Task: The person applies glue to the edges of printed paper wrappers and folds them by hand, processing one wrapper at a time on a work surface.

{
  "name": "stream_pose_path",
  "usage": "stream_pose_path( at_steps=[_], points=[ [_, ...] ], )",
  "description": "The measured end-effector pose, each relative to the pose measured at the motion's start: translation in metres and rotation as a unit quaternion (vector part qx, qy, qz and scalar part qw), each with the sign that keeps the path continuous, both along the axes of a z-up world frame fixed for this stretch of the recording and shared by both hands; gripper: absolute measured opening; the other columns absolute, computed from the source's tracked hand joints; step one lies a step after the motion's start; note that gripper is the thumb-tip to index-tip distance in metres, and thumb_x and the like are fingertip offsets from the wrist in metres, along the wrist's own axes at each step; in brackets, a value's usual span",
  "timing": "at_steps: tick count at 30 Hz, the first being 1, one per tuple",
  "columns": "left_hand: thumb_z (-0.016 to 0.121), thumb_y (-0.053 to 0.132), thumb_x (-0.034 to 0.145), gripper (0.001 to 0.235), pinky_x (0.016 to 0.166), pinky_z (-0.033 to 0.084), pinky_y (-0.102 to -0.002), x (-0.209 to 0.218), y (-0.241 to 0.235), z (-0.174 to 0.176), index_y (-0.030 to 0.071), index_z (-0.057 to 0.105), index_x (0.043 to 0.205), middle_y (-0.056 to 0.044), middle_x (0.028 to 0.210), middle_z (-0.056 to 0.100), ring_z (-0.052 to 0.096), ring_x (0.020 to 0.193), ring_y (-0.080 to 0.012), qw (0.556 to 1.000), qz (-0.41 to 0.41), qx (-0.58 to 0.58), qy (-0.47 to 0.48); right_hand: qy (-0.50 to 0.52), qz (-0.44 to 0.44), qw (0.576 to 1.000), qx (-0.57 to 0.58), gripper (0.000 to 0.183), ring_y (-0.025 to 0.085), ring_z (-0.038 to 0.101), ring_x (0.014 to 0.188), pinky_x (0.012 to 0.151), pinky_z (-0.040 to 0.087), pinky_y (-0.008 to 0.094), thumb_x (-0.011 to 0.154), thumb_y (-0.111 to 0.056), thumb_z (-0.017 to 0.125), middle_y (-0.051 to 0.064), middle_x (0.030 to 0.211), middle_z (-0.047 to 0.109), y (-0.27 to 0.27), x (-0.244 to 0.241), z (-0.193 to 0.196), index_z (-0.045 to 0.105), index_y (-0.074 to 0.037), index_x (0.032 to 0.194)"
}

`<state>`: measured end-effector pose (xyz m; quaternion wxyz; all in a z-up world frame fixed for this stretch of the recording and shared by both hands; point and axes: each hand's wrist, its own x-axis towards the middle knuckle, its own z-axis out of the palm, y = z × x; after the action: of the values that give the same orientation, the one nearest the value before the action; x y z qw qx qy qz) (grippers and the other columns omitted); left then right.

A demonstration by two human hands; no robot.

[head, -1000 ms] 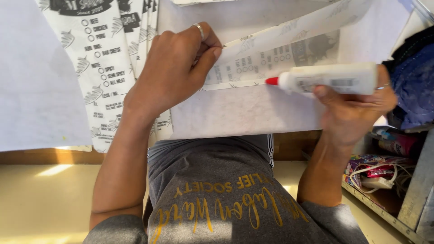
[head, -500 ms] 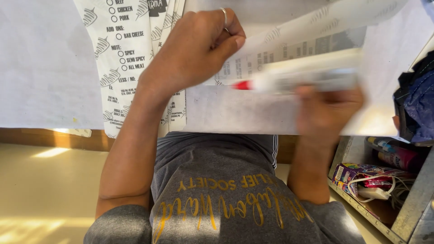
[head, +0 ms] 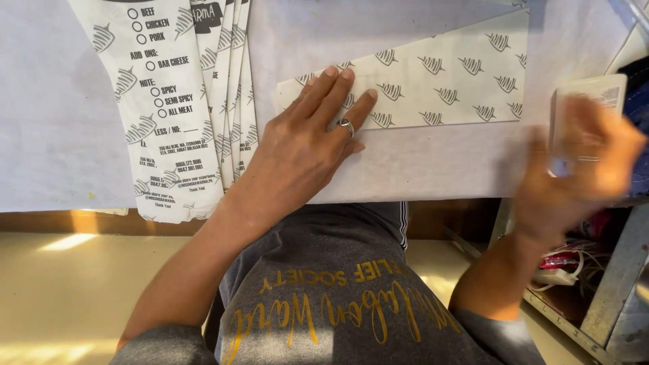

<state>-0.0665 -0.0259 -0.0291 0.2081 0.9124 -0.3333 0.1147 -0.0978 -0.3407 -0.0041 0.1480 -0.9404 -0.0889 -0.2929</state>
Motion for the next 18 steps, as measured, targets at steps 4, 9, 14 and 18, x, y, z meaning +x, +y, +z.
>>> stream_pose_path(
  at_steps=[4,9,14,18],
  points=[
    [0.075,0.039,0.103,0.06,0.121,0.042,-0.054,-0.002,-0.003,-0.002,0.008,0.056,0.151,-0.033,0.151,0.045,0.046,0.143,-0.047,0.999,-0.007,0.039,0.002,0.148,0.193,0.969,0.032,0.036,0.043,0.046,0.145,0.123,0.035,0.053,0.111,-0.01,0.067,0.023,0.151,0.053,0.043,0.003,-0.019,0.061,0.004,0.144],
    [0.066,0.053,0.108,0.067,0.124,0.038,-0.058,-0.008,-0.006,-0.008,0.011,0.049,0.157,-0.036,0.155,0.035,0.038,0.146,-0.0506,0.997,-0.014,0.07,-0.007,0.19,0.235,0.953,-0.037,0.055,0.041,0.037,0.155,0.131,0.022,0.059,0.11,-0.037,0.059,0.016,0.16,0.048,0.048,0.005,-0.025,0.052,-0.004,0.153],
    [0.057,0.076,0.109,0.086,0.126,0.018,-0.068,-0.017,-0.022,-0.009,0.029,0.016,0.168,-0.037,0.162,0.008,0.009,0.149,-0.0588,0.983,0.025,0.156,0.09,0.189,0.24,0.951,-0.046,0.055,0.041,0.038,0.154,0.131,0.022,0.058,0.109,-0.035,0.063,0.016,0.16,0.048,0.049,0.005,-0.022,0.053,-0.003,0.153],
    [0.057,0.083,0.11,0.09,0.127,0.023,-0.068,-0.02,-0.024,-0.007,0.026,0.018,0.168,-0.033,0.163,0.011,0.014,0.148,-0.0612,0.982,0.063,0.166,0.065,0.191,0.235,0.952,-0.042,0.054,0.041,0.038,0.154,0.13,0.023,0.059,0.109,-0.035,0.063,0.015,0.16,0.048,0.048,0.005,-0.022,0.053,-0.005,0.153]
  ],
)
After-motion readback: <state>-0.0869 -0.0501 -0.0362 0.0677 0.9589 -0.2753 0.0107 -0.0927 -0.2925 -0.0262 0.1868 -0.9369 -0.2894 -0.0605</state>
